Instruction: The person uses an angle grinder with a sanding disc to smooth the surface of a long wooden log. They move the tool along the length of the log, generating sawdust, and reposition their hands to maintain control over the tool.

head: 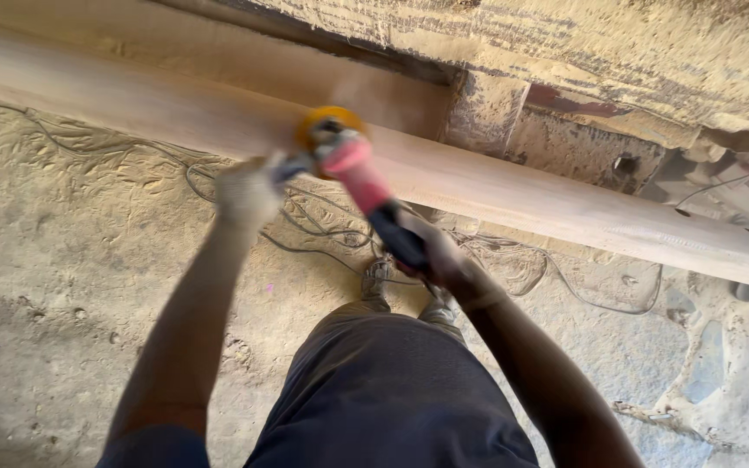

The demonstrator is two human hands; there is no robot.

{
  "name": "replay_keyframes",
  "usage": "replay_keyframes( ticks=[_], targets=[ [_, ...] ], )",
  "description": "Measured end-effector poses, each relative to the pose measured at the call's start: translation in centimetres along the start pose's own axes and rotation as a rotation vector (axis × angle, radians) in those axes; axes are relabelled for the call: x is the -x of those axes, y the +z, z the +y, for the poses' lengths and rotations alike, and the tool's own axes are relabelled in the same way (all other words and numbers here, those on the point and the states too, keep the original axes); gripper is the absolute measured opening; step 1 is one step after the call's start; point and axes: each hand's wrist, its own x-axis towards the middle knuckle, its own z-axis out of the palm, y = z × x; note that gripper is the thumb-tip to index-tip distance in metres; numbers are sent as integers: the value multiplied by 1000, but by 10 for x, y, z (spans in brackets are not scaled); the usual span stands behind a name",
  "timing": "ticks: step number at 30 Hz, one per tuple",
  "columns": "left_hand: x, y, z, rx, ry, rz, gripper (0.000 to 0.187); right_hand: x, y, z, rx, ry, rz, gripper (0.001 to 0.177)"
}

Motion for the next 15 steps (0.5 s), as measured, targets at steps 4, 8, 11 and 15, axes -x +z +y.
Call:
replay_keyframes(
  ticks=[4, 8, 11, 15],
  targets=[
    [34, -35, -86, -322, -276, -219, 17, -76, 68, -29, 135, 64, -66, 58],
    [64, -46, -115, -486, -241, -150, 18, -86, 98, -39, 214, 75, -104, 55],
    [58, -30, -80, -266, -317, -175, 12, -58, 78, -23, 215, 16, -78, 59],
    [29, -4, 6, -92, -107, -138, 8, 16, 16, 7, -7, -73, -39, 64]
  ],
)
